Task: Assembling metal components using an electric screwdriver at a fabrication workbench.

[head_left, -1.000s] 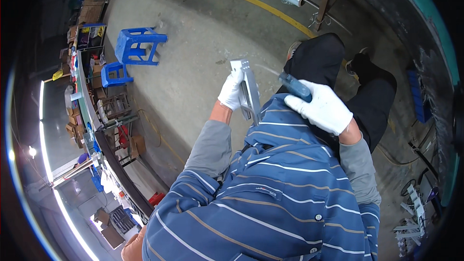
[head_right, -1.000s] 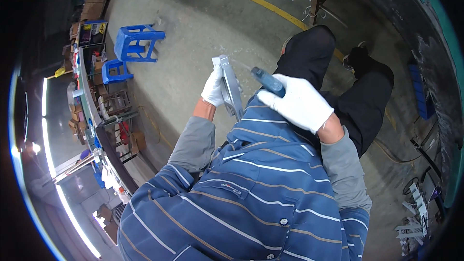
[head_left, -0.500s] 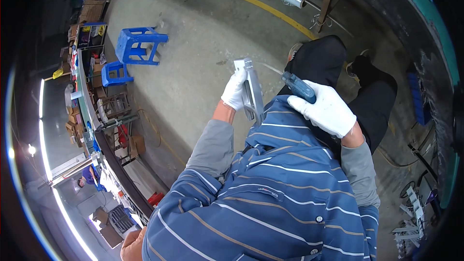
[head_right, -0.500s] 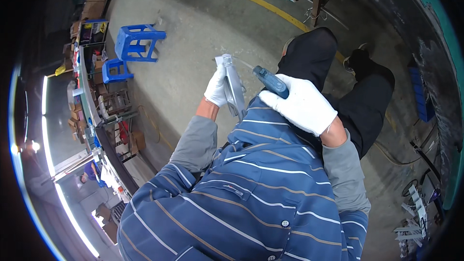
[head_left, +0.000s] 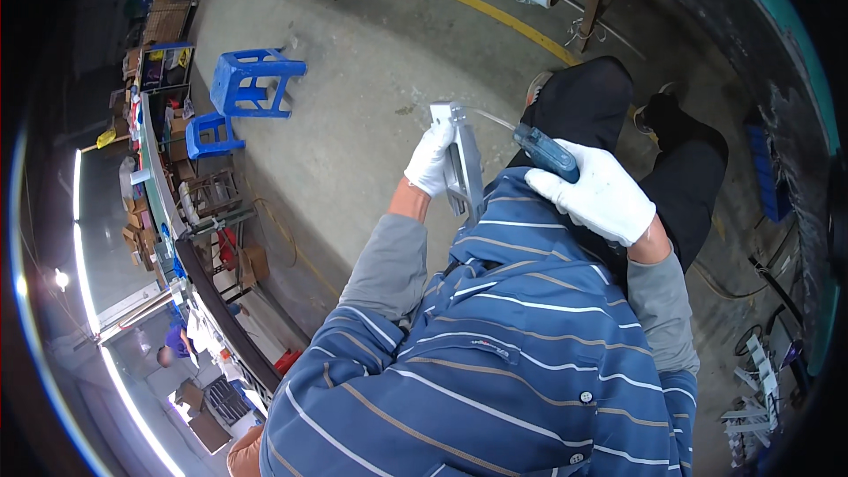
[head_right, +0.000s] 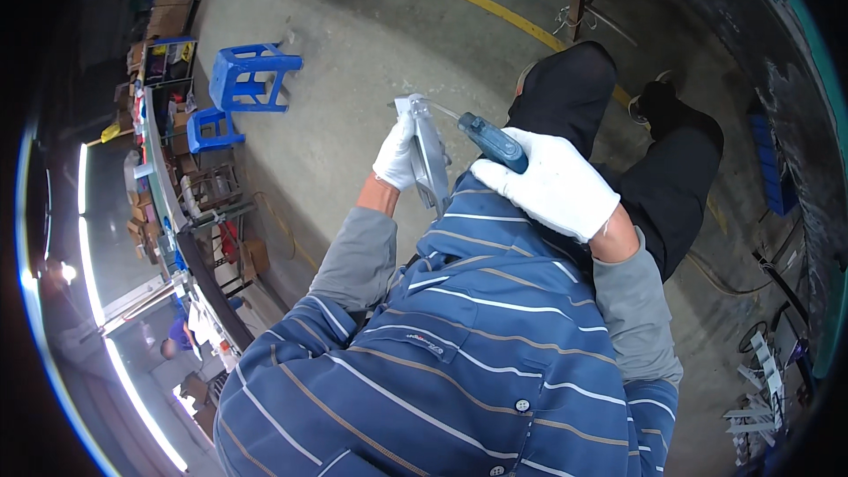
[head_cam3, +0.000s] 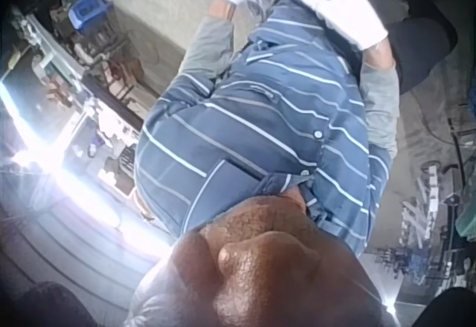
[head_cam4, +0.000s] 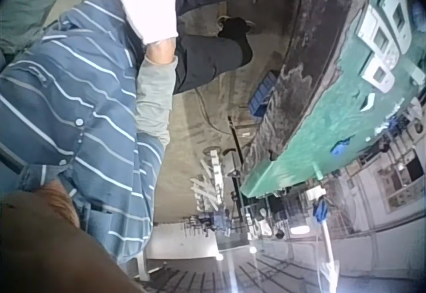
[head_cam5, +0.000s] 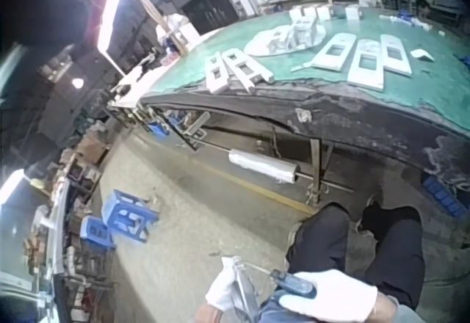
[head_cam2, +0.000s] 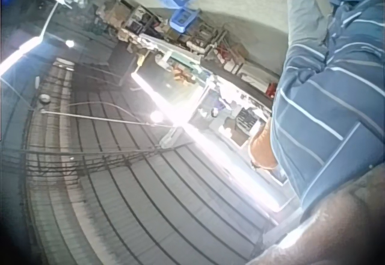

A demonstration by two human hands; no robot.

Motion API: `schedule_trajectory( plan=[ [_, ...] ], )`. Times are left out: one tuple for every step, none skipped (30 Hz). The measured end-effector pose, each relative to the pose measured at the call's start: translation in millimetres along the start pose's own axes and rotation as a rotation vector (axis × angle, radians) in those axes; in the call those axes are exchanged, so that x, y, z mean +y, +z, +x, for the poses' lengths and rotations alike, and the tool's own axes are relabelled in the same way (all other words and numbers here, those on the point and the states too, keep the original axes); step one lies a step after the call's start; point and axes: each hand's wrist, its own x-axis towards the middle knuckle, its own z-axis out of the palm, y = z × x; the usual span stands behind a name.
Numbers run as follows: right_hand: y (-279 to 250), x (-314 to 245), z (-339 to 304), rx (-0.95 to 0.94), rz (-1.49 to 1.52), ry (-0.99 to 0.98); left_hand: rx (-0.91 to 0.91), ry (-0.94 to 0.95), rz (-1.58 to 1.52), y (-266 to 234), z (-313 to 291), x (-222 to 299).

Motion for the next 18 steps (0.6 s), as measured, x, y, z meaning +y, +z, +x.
schedule_trajectory(
  plan=[
    [0,0,0,-0.017,0.006,0.013,-0.029,0.009,0.031,-1,-1,0],
    [0,0,0,-0.017,0.007,0.014,-0.029,0.008,0.031,-1,-1,1],
    [0,0,0,-0.011,0.013,0.016,-0.033,0.002,0.034,-2,-2,1],
    [0,1,0,-0.006,0.018,0.018,-0.036,-0.005,0.037,-3,-3,2],
    [0,1,0,-0.001,0.023,0.02,-0.039,-0.012,0.04,-4,-3,2],
    [1,2,-1,0.004,0.029,0.023,-0.042,-0.02,0.042,-5,-4,2],
    [1,2,0,0.004,0.029,0.024,-0.042,-0.02,0.042,-5,-4,1],
    [2,3,0,0.01,0.025,0.007,-0.03,-0.022,0.031,-6,-3,0],
    [2,4,0,0.017,0.021,-0.009,-0.019,-0.023,0.021,-7,-2,-2],
    [2,6,0,0.023,0.017,-0.025,-0.008,-0.024,0.01,-7,-1,-3],
    [2,6,0,0.029,0.013,-0.041,0.004,-0.026,0.0,-7,0,-4],
    [1,7,0,0.029,0.013,-0.04,0.004,-0.026,-0.001,-5,-1,-3],
    [1,7,0,0.021,0.023,-0.024,-0.013,-0.026,-0.04,-3,-1,-3],
    [0,8,0,0.013,0.034,-0.007,-0.03,-0.027,-0.079,0,-1,-1],
    [0,8,1,0.005,0.044,0.009,-0.046,-0.027,-0.117,2,-2,0],
    [-1,9,1,-0.002,0.054,0.025,-0.063,-0.027,-0.156,4,-2,1],
    [0,10,0,-0.005,0.055,0.027,-0.061,-0.028,-0.157,5,-2,-1],
    [1,11,0,-0.018,0.062,0.026,-0.087,-0.034,-0.134,6,-1,-2]
  ],
)
